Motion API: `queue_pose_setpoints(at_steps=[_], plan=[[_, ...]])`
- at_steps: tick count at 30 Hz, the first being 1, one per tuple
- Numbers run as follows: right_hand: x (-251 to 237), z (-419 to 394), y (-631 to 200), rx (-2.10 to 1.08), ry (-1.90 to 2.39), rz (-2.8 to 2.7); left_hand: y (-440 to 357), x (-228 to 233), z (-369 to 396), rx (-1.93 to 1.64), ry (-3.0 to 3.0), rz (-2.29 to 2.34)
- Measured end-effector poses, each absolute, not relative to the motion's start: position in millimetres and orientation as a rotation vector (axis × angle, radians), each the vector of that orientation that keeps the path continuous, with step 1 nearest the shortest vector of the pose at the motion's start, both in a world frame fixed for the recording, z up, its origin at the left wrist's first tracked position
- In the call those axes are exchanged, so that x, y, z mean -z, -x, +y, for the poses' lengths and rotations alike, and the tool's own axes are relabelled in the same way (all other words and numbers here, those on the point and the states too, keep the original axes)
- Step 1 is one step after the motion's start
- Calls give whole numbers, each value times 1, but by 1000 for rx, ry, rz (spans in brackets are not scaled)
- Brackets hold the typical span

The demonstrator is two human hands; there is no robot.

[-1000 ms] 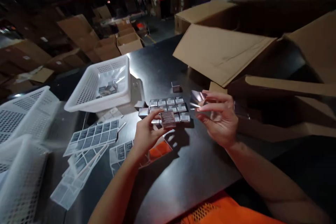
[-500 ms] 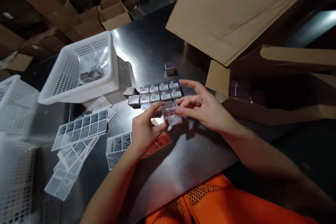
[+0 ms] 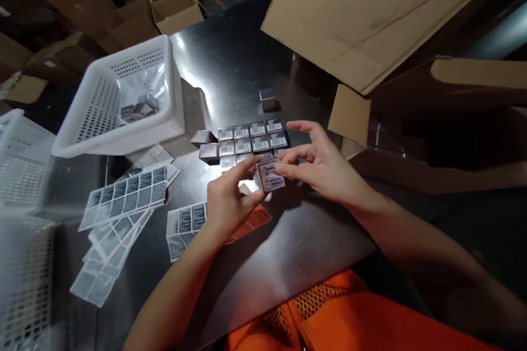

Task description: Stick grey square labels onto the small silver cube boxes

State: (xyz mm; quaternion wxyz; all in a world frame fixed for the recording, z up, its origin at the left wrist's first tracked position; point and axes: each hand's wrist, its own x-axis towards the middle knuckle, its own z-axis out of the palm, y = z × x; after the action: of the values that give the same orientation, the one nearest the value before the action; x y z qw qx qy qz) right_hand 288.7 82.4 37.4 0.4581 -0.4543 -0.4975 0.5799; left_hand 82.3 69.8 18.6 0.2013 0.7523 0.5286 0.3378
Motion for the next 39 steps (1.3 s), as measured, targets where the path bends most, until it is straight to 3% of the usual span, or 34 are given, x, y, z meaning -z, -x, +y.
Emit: queue_pose_setpoints(at_steps=[21, 25, 32, 36, 39], plan=[[-29, 81, -282, -1318, 1100, -1221, -81, -19, 69, -948, -2151, 1474], [-21, 82, -279, -1153, 1144, -1233, -83, -20, 69, -959, -2177, 1498], [-6, 71, -271, -559, 1044, -1513, -79, -24, 78, -1116, -1909, 1770], [2, 61, -260, -653, 718, -1966, -74, -29, 83, -1187, -1777, 1774], [7, 58, -256, -753, 730, -1979, -74, -33, 83, -1127, -1694, 1705]])
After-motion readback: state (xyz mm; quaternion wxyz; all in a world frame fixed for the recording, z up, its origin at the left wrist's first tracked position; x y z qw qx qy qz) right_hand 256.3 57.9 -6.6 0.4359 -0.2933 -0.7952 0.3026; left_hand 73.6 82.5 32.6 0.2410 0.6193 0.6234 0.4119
